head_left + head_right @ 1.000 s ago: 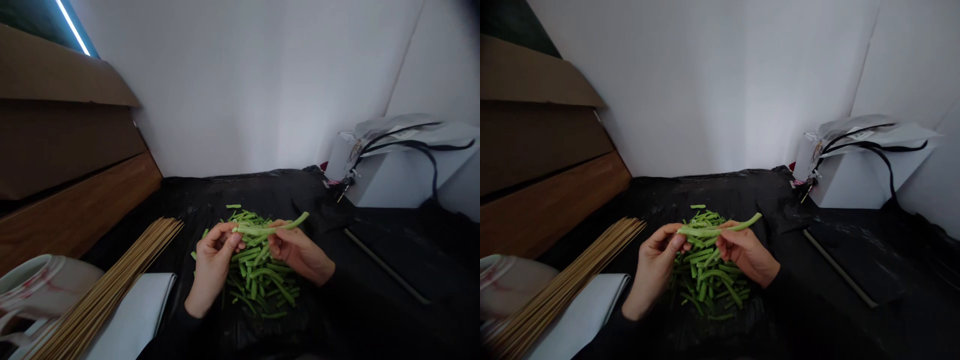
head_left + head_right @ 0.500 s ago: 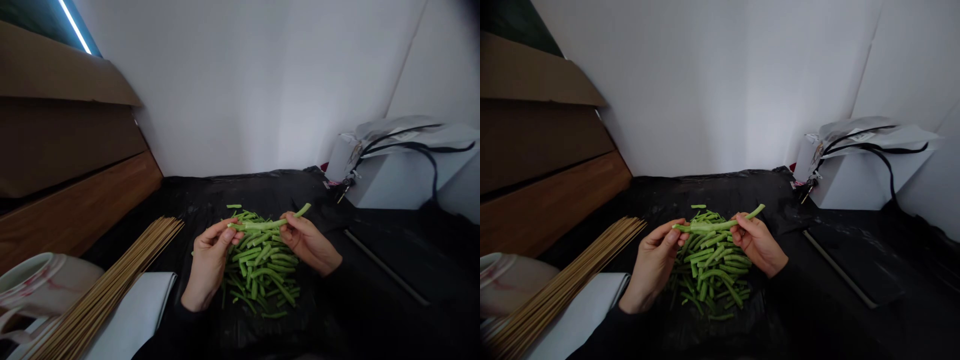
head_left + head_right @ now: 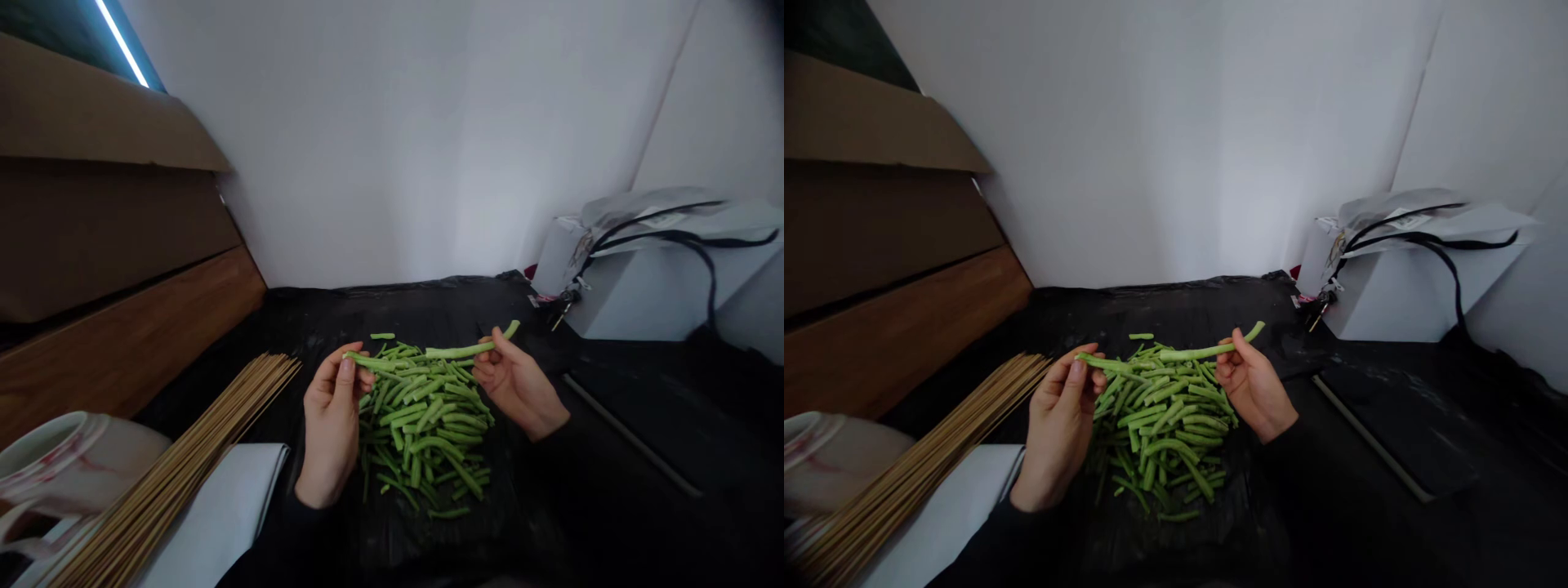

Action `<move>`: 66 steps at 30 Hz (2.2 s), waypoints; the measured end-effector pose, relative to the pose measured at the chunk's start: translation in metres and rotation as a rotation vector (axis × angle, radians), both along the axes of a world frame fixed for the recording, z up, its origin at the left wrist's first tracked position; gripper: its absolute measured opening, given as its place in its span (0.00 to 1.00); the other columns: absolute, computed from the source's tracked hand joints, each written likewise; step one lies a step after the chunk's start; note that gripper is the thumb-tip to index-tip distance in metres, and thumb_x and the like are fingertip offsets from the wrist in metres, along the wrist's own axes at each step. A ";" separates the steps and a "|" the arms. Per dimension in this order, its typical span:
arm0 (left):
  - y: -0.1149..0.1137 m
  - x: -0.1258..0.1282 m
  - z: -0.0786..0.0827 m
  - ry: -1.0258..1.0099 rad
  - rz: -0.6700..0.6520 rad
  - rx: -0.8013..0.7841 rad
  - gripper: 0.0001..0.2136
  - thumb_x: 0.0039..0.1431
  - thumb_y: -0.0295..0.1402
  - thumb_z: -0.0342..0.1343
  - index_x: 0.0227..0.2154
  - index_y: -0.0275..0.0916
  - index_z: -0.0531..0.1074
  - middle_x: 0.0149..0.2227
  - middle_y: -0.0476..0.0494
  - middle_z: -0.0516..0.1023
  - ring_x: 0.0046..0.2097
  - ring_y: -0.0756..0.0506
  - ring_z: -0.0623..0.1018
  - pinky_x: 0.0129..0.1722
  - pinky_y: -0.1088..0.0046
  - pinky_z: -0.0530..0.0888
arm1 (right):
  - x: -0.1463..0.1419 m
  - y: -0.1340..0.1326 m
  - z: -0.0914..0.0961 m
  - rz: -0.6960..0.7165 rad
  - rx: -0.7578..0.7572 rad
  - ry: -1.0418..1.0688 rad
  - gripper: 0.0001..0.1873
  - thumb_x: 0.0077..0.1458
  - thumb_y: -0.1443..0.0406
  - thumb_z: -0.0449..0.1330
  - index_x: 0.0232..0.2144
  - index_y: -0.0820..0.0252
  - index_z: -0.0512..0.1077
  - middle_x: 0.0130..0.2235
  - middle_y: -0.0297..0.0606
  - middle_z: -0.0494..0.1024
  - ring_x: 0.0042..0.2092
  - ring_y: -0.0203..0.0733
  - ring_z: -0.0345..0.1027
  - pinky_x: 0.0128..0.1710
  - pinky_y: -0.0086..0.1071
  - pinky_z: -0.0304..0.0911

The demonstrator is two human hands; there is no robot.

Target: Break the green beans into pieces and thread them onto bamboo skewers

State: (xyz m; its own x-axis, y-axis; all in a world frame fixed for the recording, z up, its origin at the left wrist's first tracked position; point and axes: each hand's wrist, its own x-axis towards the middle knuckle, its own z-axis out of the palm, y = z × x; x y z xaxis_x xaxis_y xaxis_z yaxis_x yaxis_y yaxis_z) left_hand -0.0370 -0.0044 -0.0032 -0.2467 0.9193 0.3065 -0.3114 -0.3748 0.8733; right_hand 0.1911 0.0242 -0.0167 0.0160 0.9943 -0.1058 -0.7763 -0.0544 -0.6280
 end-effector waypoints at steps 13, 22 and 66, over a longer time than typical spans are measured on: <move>0.000 -0.007 -0.001 0.682 0.261 0.218 0.10 0.64 0.32 0.53 0.45 0.41 0.75 0.37 0.45 0.75 0.35 0.49 0.75 0.38 0.73 0.72 | 0.009 0.004 -0.001 -0.051 -0.065 0.066 0.16 0.62 0.63 0.55 0.23 0.63 0.72 0.18 0.33 0.69 0.19 0.30 0.57 0.17 0.23 0.55; -0.015 0.004 -0.002 0.905 0.091 0.414 0.13 0.54 0.32 0.65 0.43 0.39 0.78 0.40 0.45 0.75 0.26 0.54 0.70 0.29 0.75 0.72 | -0.002 -0.002 -0.006 0.107 0.006 0.002 0.12 0.52 0.60 0.66 0.25 0.63 0.73 0.19 0.31 0.70 0.20 0.29 0.59 0.19 0.22 0.57; -0.027 0.014 -0.002 0.937 -0.286 0.323 0.07 0.61 0.28 0.56 0.35 0.40 0.79 0.28 0.46 0.78 0.31 0.48 0.76 0.32 0.72 0.70 | -0.012 -0.029 0.007 0.547 0.416 -0.818 0.21 0.63 0.54 0.54 0.53 0.58 0.71 0.27 0.32 0.72 0.23 0.31 0.63 0.22 0.25 0.60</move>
State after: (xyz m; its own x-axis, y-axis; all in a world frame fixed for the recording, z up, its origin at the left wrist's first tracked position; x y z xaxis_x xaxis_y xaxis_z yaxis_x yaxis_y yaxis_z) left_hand -0.0225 -0.0310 -0.0053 0.4335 0.7458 0.5058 0.3284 -0.6534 0.6820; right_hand 0.1796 -0.0053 -0.0093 -0.5308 0.8433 0.0840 -0.0456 0.0705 -0.9965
